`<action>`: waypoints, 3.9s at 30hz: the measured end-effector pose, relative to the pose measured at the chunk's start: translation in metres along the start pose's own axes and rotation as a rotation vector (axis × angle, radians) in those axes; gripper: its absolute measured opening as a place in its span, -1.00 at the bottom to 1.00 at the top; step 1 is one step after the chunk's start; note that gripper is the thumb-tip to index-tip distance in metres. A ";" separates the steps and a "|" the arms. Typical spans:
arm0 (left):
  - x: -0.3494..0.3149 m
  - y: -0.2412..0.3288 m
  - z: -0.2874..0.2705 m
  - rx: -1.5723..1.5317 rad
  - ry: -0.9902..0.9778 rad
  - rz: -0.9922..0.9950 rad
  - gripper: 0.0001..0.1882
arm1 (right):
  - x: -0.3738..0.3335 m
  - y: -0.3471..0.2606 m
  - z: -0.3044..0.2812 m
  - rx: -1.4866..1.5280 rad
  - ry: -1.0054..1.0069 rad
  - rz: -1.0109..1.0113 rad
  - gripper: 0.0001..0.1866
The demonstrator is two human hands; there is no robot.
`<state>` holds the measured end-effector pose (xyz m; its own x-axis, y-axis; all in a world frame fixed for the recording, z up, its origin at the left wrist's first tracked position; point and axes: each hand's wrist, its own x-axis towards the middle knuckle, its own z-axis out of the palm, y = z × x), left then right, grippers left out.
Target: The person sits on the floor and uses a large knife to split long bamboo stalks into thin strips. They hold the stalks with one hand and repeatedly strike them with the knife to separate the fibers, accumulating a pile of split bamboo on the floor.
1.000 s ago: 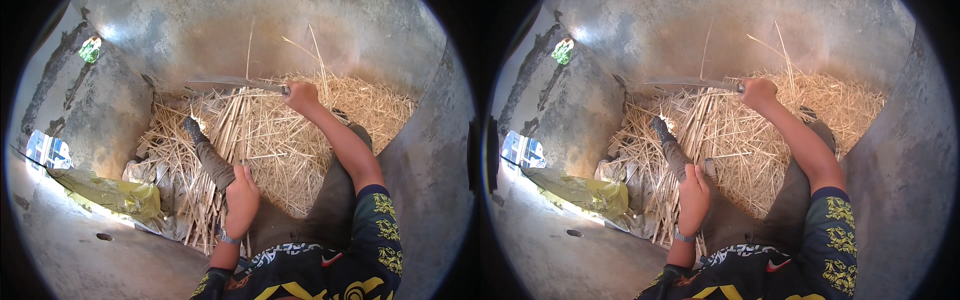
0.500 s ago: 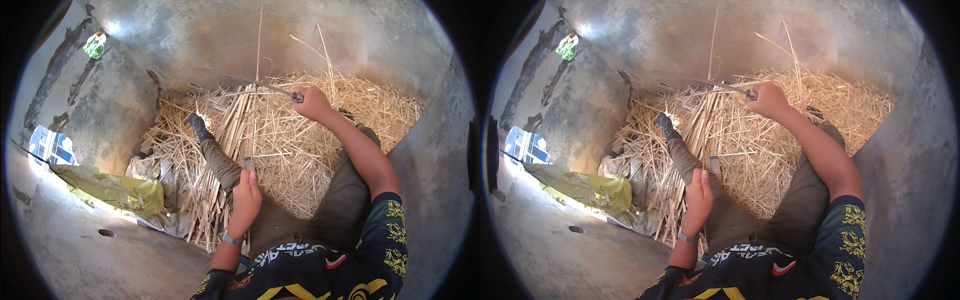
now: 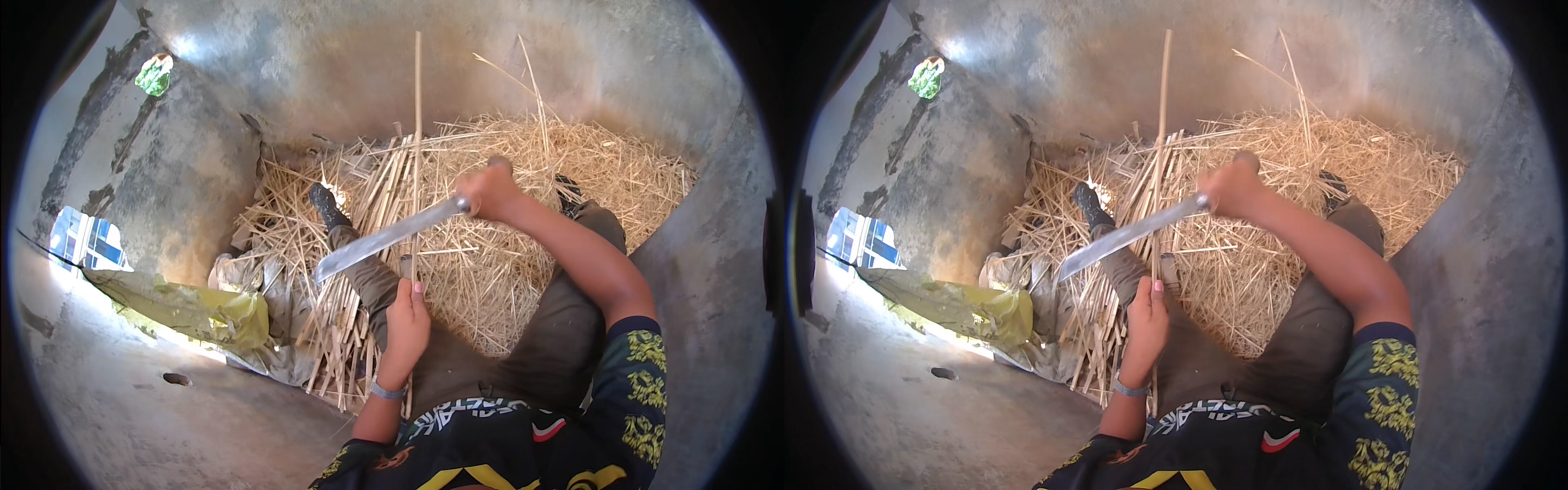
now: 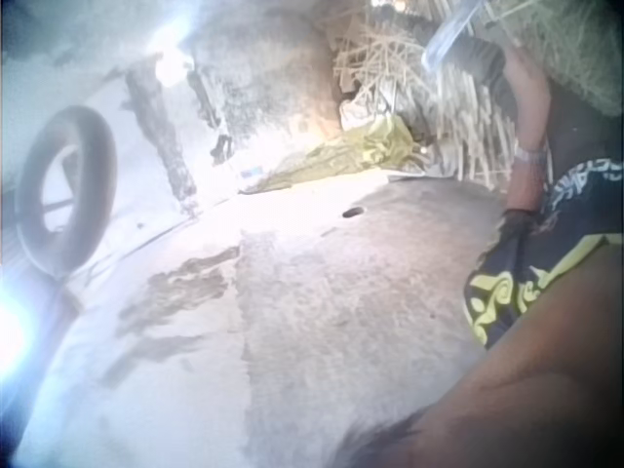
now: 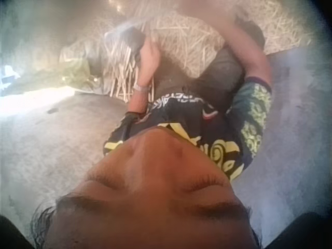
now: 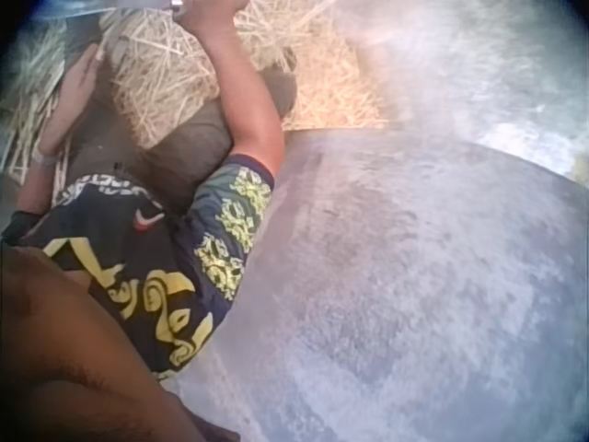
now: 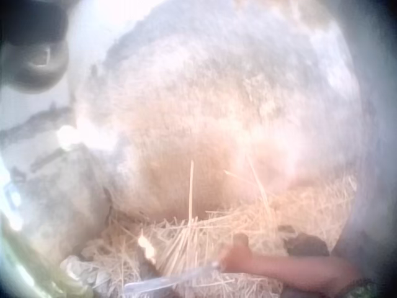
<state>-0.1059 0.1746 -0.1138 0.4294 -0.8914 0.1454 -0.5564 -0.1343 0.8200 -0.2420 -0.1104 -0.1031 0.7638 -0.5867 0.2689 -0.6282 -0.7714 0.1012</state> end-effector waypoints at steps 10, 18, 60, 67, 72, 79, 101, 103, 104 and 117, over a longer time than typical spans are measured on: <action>-0.037 -0.015 0.009 -0.044 -0.032 -0.008 -0.69 | 0.008 0.049 -0.010 0.493 -0.040 0.805 -0.76; -0.027 -0.024 0.003 -0.236 -0.056 -0.135 -0.64 | -0.013 -0.028 -0.011 0.101 -0.022 0.039 -0.81; -0.048 0.031 0.000 0.250 0.051 0.110 -0.82 | -0.003 0.053 -0.031 0.221 0.171 0.472 -0.79; -0.024 0.006 -0.009 0.471 0.174 0.170 -0.82 | -0.023 0.008 -0.036 -0.056 0.210 -0.020 -0.82; -0.024 0.021 -0.019 0.356 0.141 0.092 -0.81 | -0.008 0.019 -0.051 -0.042 0.058 0.258 -0.79; -0.036 0.013 -0.020 0.174 0.046 -0.023 -0.76 | -0.008 -0.011 -0.031 -0.117 -0.121 0.000 -0.80; -0.059 0.017 -0.037 0.173 -0.090 -0.047 -0.70 | -0.007 0.055 -0.069 -0.017 -0.183 0.489 -0.75; -0.062 0.023 -0.028 0.139 -0.144 -0.019 -0.71 | -0.004 0.122 -0.049 -0.233 -0.272 0.373 -0.74; -0.069 0.019 -0.030 0.142 -0.163 -0.004 -0.71 | -0.010 0.129 -0.055 0.034 -0.102 0.693 -0.71; -0.085 -0.003 0.002 -0.091 -0.488 -0.033 -0.72 | -0.074 0.174 -0.035 0.284 0.061 1.207 -0.61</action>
<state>-0.1423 0.2501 -0.1294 0.0507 -0.9889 -0.1395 -0.4741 -0.1468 0.8682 -0.4133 -0.1921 -0.0719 -0.2932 -0.9517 0.0906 -0.8642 0.2234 -0.4508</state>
